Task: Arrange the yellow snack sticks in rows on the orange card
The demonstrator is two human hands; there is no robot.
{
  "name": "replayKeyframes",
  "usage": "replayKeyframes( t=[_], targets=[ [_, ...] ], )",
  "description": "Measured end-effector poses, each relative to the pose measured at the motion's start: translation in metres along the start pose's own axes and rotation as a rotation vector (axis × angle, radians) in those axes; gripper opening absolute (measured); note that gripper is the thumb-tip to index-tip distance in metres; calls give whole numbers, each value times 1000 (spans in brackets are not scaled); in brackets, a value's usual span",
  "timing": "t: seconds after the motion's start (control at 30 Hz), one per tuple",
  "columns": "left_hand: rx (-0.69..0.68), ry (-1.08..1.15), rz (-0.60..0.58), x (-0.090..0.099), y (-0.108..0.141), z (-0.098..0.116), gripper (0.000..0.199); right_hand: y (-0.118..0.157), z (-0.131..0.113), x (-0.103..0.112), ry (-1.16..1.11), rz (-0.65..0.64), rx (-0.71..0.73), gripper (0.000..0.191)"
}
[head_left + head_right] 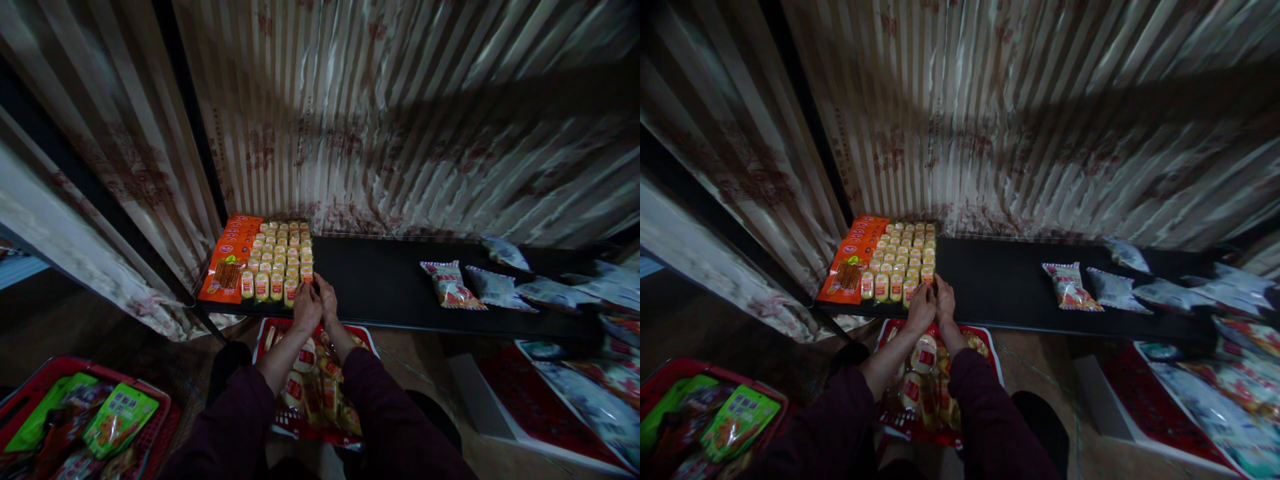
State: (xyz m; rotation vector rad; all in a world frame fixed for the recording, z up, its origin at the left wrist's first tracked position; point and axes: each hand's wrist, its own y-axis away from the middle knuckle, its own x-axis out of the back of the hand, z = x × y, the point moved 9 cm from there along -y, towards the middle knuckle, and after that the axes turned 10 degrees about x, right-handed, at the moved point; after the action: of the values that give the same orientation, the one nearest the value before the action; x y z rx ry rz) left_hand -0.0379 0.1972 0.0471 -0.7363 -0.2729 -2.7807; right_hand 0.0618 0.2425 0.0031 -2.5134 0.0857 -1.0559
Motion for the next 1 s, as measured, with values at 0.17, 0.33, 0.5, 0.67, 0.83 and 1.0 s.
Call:
replayKeyframes(
  t=[0.17,0.33,0.5,0.67,0.83,1.0],
  targets=[
    [-5,2,14,1,0,1,27,-2,2,-1,-18,24,19,47],
    [-144,-116,1,5,11,10,36,-2,6,-2,-5,37,-10,47],
    [-394,-424,76,16,33,10,46,2,-2,4,19,72,0,47],
    [-513,-605,238,24,30,-7,59,3,-22,12,88,139,99,50],
    [-539,-642,236,18,14,-20,59,1,-32,3,91,75,186,50],
    [-529,-655,224,18,11,-21,59,3,-28,-4,54,27,150,55]
  ],
)
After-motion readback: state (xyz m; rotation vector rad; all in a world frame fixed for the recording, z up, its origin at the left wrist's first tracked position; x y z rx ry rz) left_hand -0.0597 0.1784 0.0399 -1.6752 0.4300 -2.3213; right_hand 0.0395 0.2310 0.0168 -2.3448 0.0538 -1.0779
